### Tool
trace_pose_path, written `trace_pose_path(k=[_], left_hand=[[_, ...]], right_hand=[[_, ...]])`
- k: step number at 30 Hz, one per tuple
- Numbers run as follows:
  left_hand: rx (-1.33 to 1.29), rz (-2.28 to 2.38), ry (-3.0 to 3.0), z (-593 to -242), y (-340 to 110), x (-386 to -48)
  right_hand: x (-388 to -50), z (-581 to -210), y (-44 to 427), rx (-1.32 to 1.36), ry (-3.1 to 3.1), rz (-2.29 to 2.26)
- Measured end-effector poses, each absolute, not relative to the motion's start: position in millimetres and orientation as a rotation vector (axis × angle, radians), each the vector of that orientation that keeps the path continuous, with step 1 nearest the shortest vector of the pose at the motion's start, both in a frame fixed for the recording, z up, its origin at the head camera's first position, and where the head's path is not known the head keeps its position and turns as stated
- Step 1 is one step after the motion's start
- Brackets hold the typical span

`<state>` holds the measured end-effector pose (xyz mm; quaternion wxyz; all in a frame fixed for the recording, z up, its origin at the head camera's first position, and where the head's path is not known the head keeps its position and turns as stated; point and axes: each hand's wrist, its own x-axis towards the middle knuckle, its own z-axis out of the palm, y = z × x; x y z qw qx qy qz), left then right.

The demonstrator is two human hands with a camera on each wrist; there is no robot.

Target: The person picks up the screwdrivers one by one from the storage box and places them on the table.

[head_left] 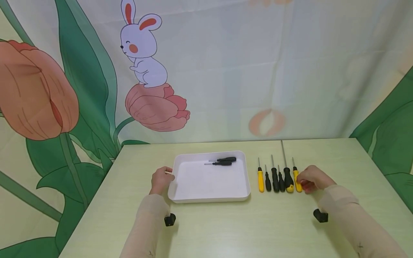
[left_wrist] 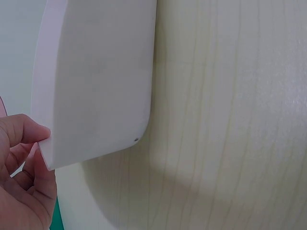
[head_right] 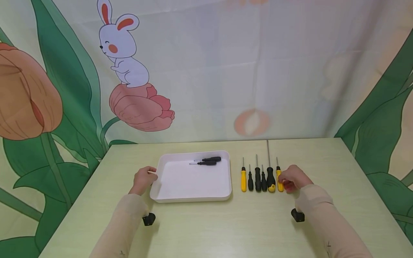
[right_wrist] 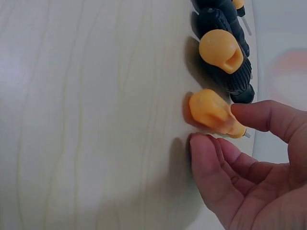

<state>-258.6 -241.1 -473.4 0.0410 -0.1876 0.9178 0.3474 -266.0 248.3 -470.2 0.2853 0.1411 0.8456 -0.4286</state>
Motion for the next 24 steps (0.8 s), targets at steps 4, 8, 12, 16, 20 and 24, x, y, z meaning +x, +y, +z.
trace_pose_path(k=[4, 8, 12, 16, 20, 24], left_hand=[[-0.576, 1.069, 2.812, -473.7, -240.9, -258.9], [-0.574, 1.070, 2.815, -473.8, -240.8, -258.7], [-0.570, 1.067, 2.824, -474.3, -240.8, -258.2], [-0.567, 1.067, 2.829, -474.9, -241.1, -258.1], [-0.567, 1.067, 2.826, -475.3, -241.6, -258.6], [-0.568, 1.063, 2.824, -476.0, -242.0, -259.2]], right_hand=[[-267.0, -470.8, 251.7, 0.366, 2.259, -1.161], [-269.8, -470.6, 254.3, 0.381, 2.255, -1.174], [-273.0, -467.6, 255.6, 0.406, 2.268, -1.146], [-274.6, -464.0, 255.8, 0.405, 2.286, -1.127], [-275.1, -461.0, 254.7, 0.408, 2.293, -1.144], [-275.2, -457.4, 253.0, 0.386, 2.294, -1.170]])
